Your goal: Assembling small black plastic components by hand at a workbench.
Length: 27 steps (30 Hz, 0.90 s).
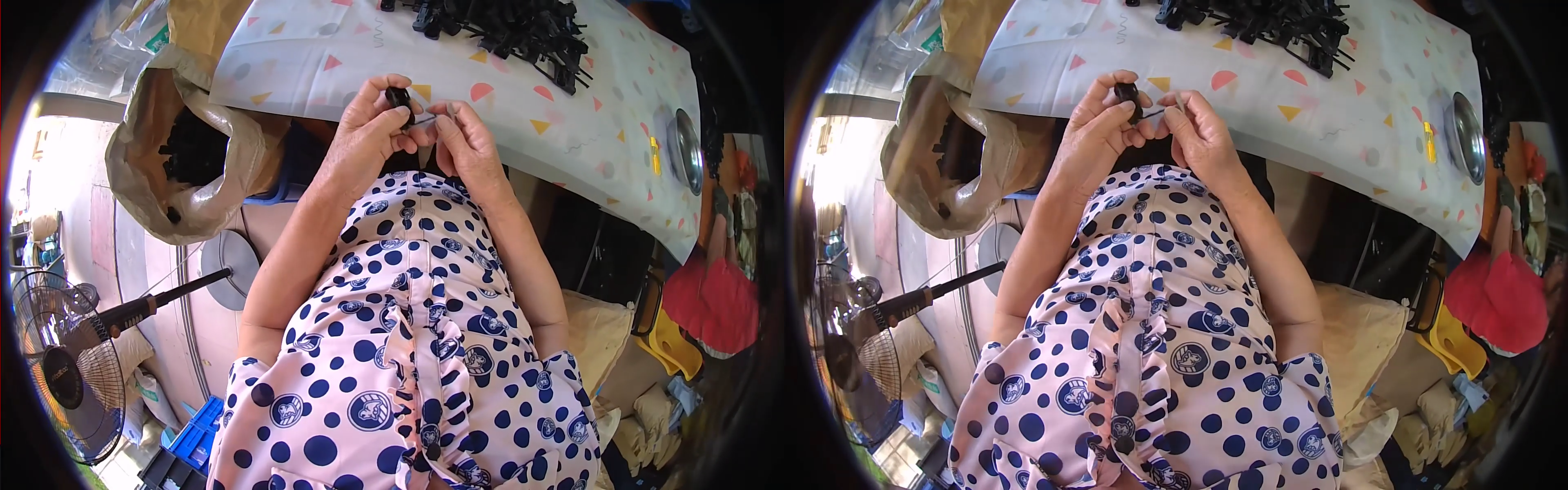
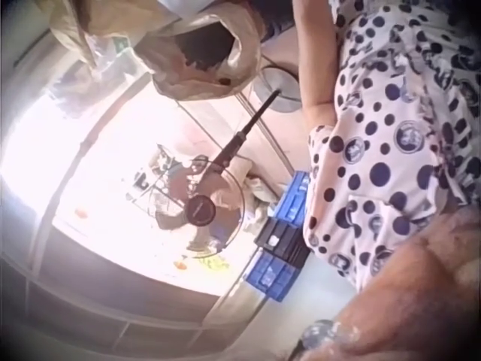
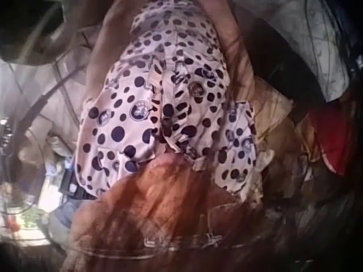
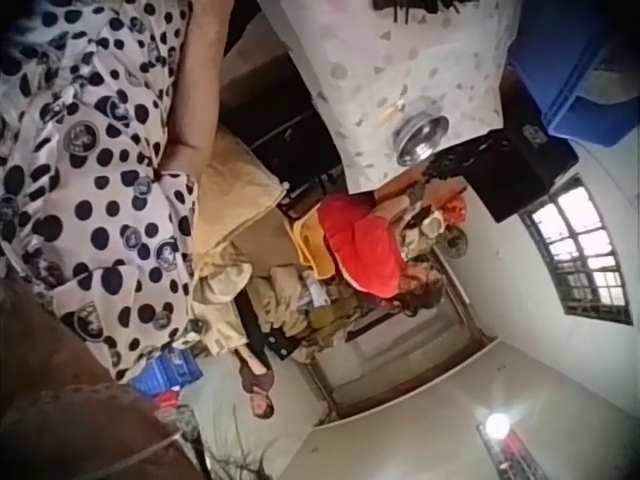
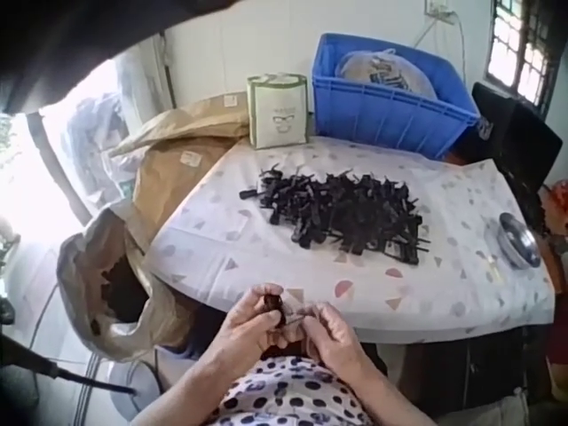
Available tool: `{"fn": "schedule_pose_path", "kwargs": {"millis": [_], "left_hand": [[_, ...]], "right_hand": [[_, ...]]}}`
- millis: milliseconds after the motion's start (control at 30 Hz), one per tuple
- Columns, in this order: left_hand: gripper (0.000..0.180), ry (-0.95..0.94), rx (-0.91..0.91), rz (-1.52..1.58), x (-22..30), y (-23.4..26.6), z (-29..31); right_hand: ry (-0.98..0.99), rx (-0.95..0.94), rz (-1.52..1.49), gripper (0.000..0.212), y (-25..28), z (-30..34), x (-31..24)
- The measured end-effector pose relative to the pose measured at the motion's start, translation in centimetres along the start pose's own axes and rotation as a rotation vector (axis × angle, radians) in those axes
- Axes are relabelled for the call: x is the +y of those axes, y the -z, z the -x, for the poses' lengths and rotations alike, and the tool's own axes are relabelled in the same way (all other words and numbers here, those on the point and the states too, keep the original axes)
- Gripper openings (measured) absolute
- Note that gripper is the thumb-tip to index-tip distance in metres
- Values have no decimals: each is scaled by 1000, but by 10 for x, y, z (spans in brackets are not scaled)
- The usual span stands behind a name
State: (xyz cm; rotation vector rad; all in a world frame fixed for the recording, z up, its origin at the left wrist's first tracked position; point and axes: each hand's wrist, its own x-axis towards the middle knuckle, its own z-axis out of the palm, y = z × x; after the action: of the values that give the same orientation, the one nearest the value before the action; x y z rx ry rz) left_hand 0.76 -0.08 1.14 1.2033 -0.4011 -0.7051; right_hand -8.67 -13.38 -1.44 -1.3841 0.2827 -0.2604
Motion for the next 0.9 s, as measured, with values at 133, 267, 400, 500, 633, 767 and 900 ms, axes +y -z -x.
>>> {"fn": "schedule_pose_path", "kwargs": {"millis": [133,267,400,500,633,767,900], "left_hand": [[34,179,-91,330,-2,8,4],[35,228,-258,315,-6,8,6],[34,270,-342,389,-12,8,6],[33,262,-332,323,-11,7,6],[35,71,-351,-120,-9,2,5],[38,-70,-258,-475,-16,-8,4],[37,-150,-94,-575,-18,-10,4]], "right_hand": [[33,-42,-2,22,6,-2,-3],[-46,-86,-185,23,4,-5,-11],[-176,-204,-273,32,16,-9,-3],[-137,-215,-218,37,16,-8,-5],[-168,-180,-104,33,18,-7,-10],[-14,-51,87,33,14,-5,-2],[-114,-58,-146,40,6,12,-19]]}}
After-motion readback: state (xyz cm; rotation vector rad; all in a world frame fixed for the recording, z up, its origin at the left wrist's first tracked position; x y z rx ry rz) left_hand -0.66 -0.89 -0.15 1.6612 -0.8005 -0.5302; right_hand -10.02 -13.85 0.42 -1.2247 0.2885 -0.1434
